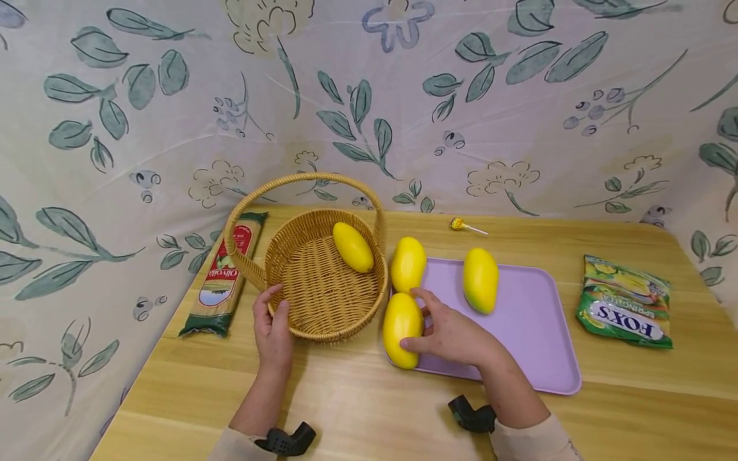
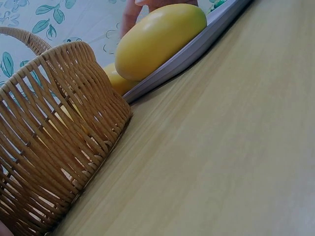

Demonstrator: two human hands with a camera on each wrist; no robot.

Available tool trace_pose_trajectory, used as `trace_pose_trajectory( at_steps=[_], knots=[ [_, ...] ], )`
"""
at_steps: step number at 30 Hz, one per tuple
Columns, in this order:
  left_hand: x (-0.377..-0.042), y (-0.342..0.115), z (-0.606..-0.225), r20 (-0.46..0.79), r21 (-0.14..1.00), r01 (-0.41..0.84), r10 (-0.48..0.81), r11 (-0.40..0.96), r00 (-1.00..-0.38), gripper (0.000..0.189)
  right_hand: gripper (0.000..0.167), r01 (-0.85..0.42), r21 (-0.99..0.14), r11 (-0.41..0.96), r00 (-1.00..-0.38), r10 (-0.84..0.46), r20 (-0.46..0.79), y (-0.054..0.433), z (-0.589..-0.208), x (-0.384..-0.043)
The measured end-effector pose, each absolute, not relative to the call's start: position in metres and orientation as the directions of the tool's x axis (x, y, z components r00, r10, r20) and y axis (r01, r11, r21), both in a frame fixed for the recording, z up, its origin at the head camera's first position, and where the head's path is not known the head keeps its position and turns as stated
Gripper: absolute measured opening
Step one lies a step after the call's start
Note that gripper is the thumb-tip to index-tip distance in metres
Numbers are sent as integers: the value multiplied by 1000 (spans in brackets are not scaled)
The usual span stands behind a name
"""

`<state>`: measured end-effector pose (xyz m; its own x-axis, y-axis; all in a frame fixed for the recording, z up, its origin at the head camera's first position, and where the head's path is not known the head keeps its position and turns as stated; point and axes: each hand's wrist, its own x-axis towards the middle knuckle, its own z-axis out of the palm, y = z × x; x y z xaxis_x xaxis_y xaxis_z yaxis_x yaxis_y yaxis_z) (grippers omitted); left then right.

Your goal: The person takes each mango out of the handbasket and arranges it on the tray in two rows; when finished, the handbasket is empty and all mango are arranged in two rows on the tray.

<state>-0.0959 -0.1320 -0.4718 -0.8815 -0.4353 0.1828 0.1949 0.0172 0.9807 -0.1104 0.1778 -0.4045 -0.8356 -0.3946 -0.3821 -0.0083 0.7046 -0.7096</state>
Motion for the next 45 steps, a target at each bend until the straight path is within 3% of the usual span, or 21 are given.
trace_pose_trajectory(
  at_steps=[4, 9, 13, 21, 31, 45],
  knots=[
    [-96, -132, -472, 176, 982, 190, -434, 12, -883, 34, 100, -18, -706, 708, -879, -347, -326, 181, -392, -106],
    [-95, -132, -473, 168, 983, 181, -433, 11, -885, 35, 86, -150, -758, 635, -930, -350, -109, 177, -374, -92],
    [-96, -132, -473, 178, 982, 190, -429, 15, -885, 35, 77, -271, -764, 585, -911, -412, 8, 163, -368, -79],
    [-97, -132, -474, 188, 980, 200, -426, 16, -885, 35, 66, -382, -780, 496, -832, -552, 57, 122, -373, -61],
    [-96, -133, -474, 164, 984, 177, -423, 9, -891, 35, 58, -483, -716, 504, -854, -451, 258, 68, -375, -74],
    [-97, -133, -474, 156, 986, 166, -428, 12, -890, 34, 58, -226, -784, 578, -970, -205, 129, 6, -367, -162]
  ],
)
